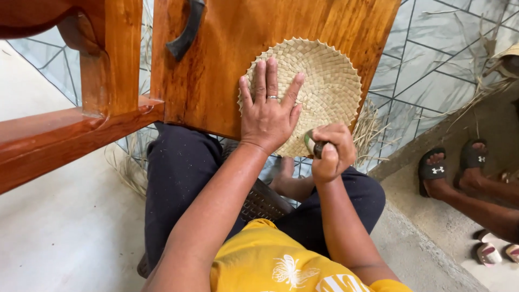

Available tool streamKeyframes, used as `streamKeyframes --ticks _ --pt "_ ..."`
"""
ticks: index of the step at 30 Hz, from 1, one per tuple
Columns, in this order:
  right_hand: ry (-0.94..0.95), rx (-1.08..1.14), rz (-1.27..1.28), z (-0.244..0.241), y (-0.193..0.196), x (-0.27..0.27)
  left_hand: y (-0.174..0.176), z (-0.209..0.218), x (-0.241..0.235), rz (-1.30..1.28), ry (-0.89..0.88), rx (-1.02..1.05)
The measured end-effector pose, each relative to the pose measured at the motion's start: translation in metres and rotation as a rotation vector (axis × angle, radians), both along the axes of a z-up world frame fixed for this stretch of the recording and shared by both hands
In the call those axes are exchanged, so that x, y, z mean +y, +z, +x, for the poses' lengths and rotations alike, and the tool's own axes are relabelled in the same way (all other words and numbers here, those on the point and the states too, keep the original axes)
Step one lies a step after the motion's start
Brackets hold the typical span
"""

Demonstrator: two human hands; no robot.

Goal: Smoothing and finishing a hand-woven circular fan by rubbing a small bottle over its surface.

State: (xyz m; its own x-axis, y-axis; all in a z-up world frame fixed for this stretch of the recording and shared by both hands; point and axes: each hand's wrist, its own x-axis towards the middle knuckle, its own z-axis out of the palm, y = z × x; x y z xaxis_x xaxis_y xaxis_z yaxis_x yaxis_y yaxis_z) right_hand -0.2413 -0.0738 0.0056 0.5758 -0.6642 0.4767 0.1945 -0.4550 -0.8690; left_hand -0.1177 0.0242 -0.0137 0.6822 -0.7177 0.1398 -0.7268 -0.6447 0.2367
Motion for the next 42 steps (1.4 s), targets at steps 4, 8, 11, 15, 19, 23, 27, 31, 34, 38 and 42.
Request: streamKeyframes --ticks 4,8,11,15,19,23,27,31,34,38,42 --pt "-0.007 -0.025 -0.099 0.039 -0.044 -0.061 0.001 -0.001 -0.001 -0.019 -0.001 0.015" --pt "-0.025 -0.114 -0.104 0.09 -0.019 -0.087 0.001 -0.003 -0.002 -0.048 0.01 0.01" --pt "-0.03 -0.07 -0.066 0.061 -0.012 -0.067 0.001 -0.004 -0.001 -0.046 0.008 0.019" --pt "0.001 0.072 -0.038 -0.027 -0.032 -0.021 -0.002 -0.003 -0.001 -0.017 0.004 0.001" --pt "-0.044 0.06 -0.031 -0.016 -0.044 -0.047 -0.001 -0.001 0.0 -0.008 -0.007 0.01" --pt "-0.059 0.054 -0.017 0.063 -0.028 -0.098 0.016 0.0 0.0 0.066 -0.009 0.059" --pt "-0.027 -0.013 -0.003 0.081 -0.006 -0.104 -0.001 0.012 0.0 -0.057 -0.07 -0.012" --pt "-0.08 0.024 -0.009 0.064 -0.005 -0.085 0.025 0.008 -0.016 0.088 -0.078 0.092" --pt "-0.161 0.007 -0.013 0.057 -0.003 -0.076 0.032 -0.038 -0.032 0.132 0.146 0.266" --pt "-0.17 0.002 -0.019 0.036 0.0 -0.06 0.015 -0.061 -0.032 -0.029 0.179 0.032" --pt "-0.187 0.035 0.045 0.0 0.005 -0.023 0.018 -0.052 -0.033 0.164 0.096 0.153"
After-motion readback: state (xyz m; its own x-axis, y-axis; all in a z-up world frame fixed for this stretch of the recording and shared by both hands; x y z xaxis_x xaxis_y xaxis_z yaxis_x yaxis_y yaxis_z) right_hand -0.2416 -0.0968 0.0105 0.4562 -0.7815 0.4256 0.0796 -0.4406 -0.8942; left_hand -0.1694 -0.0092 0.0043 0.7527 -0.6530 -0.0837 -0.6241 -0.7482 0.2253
